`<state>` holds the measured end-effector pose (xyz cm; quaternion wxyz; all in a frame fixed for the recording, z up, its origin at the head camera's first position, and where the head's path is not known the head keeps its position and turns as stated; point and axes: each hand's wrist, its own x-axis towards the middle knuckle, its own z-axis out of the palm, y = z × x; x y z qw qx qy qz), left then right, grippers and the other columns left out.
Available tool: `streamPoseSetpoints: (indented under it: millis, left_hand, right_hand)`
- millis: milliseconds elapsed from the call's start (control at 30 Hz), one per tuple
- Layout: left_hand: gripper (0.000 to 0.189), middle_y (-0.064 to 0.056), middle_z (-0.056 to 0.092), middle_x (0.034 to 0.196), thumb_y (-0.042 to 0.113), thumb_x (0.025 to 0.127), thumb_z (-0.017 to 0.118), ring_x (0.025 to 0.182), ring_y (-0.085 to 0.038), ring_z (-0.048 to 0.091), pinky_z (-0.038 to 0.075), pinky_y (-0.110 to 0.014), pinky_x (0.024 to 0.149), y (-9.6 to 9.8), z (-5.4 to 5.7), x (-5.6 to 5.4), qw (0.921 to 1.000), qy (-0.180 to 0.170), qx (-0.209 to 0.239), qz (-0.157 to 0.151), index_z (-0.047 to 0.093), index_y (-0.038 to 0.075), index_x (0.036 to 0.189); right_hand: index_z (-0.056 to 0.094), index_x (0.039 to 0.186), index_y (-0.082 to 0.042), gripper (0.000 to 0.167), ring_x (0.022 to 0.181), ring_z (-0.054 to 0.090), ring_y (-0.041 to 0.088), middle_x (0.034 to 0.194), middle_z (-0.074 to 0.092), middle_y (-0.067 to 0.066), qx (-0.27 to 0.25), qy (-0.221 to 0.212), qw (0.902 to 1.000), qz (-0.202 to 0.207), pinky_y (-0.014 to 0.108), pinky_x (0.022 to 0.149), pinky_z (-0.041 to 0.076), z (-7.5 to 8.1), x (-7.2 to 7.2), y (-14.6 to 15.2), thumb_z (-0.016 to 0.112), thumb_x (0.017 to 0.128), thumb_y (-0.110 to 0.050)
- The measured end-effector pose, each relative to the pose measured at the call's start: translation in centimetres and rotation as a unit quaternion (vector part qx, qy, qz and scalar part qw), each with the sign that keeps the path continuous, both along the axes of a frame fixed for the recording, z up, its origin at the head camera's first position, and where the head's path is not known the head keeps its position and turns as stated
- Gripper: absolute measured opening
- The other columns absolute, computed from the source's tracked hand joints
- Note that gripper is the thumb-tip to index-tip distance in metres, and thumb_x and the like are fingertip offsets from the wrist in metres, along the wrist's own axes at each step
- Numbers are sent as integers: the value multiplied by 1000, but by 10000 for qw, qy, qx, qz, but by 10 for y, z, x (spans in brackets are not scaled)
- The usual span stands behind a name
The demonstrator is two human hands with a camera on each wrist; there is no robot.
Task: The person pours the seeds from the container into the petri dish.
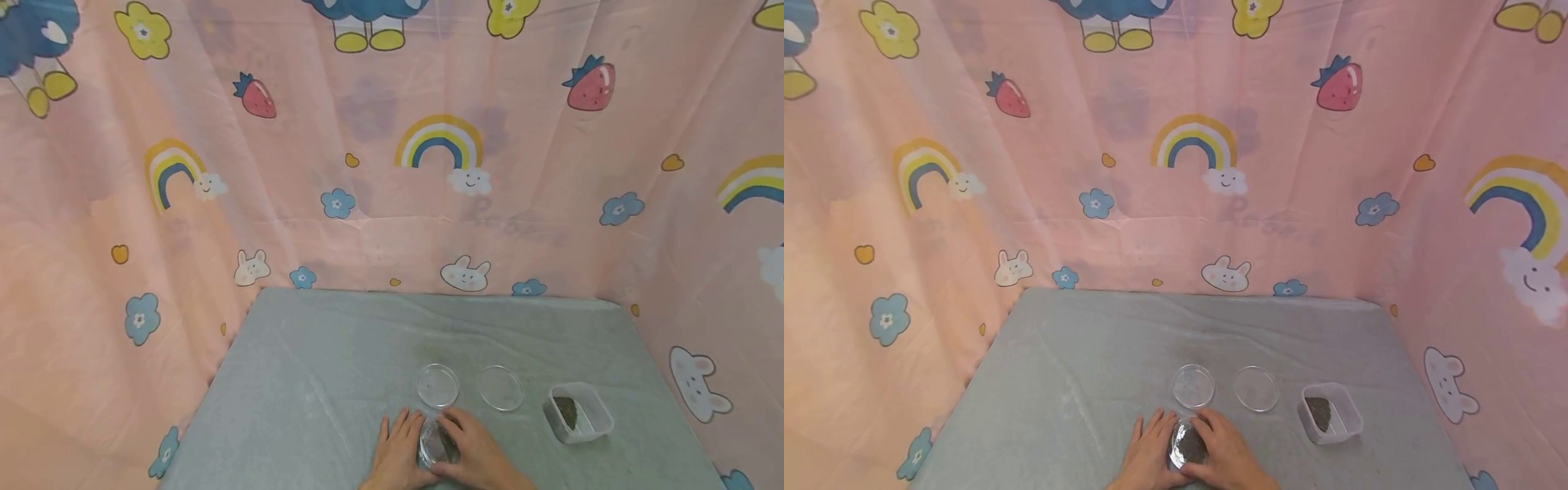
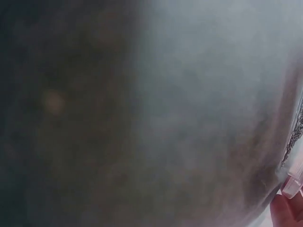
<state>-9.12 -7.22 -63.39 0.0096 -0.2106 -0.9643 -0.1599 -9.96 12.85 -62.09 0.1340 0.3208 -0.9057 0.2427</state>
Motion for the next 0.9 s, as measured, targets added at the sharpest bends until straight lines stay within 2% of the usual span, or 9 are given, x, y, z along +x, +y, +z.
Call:
streamPoseSetpoints:
  millis: [67, 167, 300, 467, 633, 900]
  left_hand:
    - [96, -3, 52, 142, 77, 69, 67, 137, -28, 41, 31, -63, 106, 0, -1, 0, 10000, 37, 36, 3, 51, 11, 137]
    - [97, -3, 51, 143, 75, 68, 70, 138, -28, 39, 28, -63, 108, 0, -1, 0, 9999, -131, 112, 15, 50, 11, 139]
    - [99, -3, 50, 144, 73, 66, 73, 139, -28, 38, 27, -63, 109, 1, 0, -1, 9993, -342, 161, 32, 49, 11, 140]
    - [99, -3, 51, 143, 71, 65, 75, 139, -28, 39, 28, -64, 107, 1, 0, -1, 9994, -294, 181, 7, 49, 12, 139]
    - [100, -3, 51, 142, 71, 64, 77, 138, -28, 40, 29, -63, 107, 1, 0, -1, 9995, -223, 205, 16, 48, 12, 139]
    - [104, -2, 52, 142, 77, 63, 72, 138, -27, 40, 29, -62, 108, -1, 1, -1, 9995, -151, 290, -14, 46, 14, 141]
  right_hand:
    - [64, 123, 0, 77, 110, 58, 24, 124, 57, 12, 27, -9, 10000, -18, 43, 83, 54, -1, 1, 0, 74, 76, -60]
    - [64, 124, -1, 65, 109, 58, 23, 124, 57, 12, 41, -63, 9999, -78, 42, 84, 54, 0, 2, 0, 75, 81, -49]
    - [63, 125, -1, 55, 112, 58, 23, 125, 57, 10, 57, -433, 9986, -289, 44, 88, 52, -1, 3, 0, 74, 86, -37]
    - [61, 126, -2, 64, 113, 59, 26, 124, 60, 7, 115, -828, 9930, -839, 47, 91, 51, -3, 5, -1, 72, 84, -49]
    - [65, 121, -7, 65, 107, 61, 25, 115, 64, 2, 111, -675, 9912, -1130, 49, 91, 49, -4, 6, -2, 77, 76, -53]
    - [66, 117, -8, 64, 110, 59, 24, 112, 64, 1, 264, -401, 9935, -1037, 50, 93, 46, 0, 5, -5, 78, 73, -54]
